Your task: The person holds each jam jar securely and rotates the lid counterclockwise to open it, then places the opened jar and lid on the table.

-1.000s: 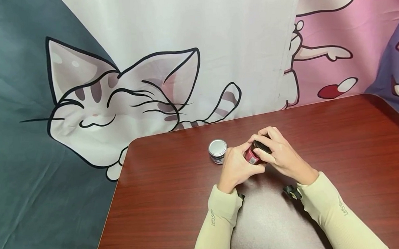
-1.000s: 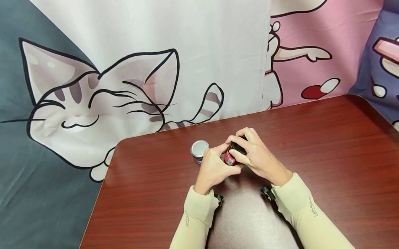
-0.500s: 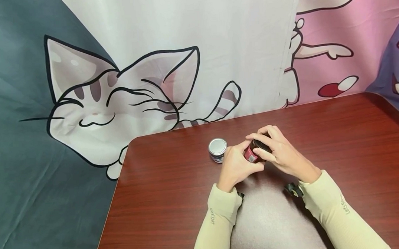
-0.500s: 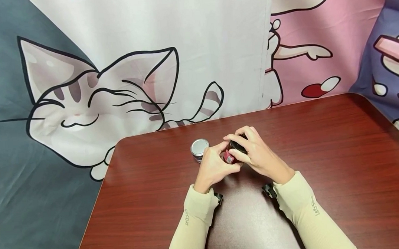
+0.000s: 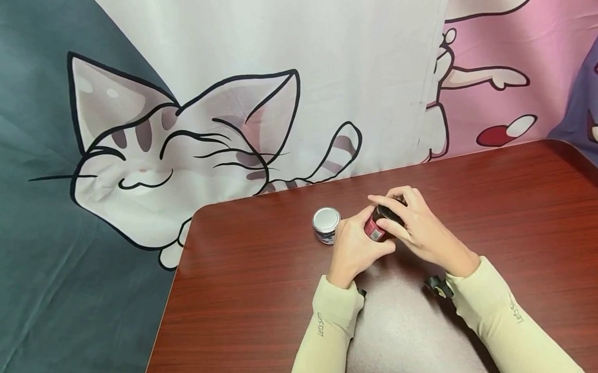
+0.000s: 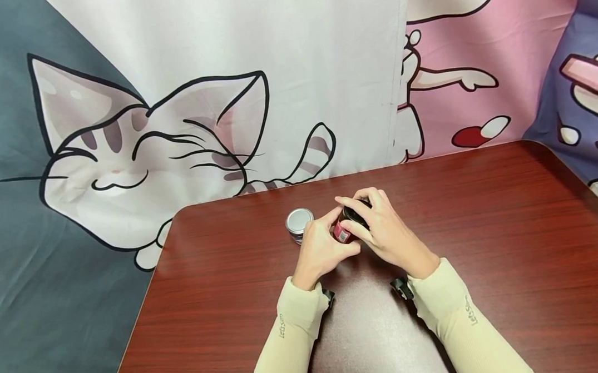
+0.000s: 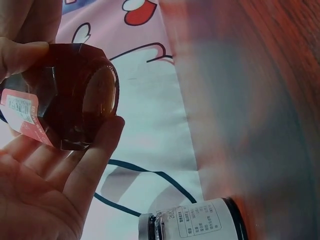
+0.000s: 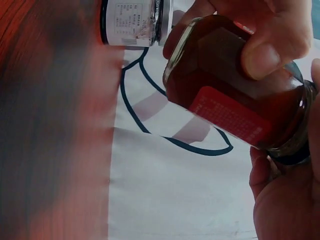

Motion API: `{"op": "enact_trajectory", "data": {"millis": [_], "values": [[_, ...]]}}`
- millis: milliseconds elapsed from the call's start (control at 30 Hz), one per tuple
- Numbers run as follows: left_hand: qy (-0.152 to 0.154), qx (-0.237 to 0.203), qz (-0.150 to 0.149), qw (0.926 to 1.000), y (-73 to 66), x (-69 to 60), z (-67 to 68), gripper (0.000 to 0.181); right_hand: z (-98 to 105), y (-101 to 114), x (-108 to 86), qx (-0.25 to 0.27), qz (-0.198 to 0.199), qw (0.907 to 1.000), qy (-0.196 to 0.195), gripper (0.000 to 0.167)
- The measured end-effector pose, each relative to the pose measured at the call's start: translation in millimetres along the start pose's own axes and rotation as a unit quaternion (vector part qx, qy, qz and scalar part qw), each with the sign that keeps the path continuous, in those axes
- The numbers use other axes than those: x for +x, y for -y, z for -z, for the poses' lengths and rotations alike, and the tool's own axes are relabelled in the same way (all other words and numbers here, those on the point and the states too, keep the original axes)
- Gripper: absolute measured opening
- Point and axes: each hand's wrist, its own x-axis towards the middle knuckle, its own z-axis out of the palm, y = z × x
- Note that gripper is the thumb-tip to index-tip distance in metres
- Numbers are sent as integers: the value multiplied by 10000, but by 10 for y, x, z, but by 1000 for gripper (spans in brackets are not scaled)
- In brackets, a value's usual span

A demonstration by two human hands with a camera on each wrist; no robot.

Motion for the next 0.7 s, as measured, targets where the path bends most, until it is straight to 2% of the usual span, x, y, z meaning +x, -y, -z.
{"op": "enact_trajectory", "data": {"millis": [200,500,700], "values": [[13,27,16,10000,-4,-1,3,47,-4,35,6,23,-67,10000,20,38],[99,69,93,9999,13,-4,0,51,-5,24,2,37,101,9999,71,43],[137,43,129,9998,18,-3,1,51,5,21,-4,0,54,9999,145,45]]}}
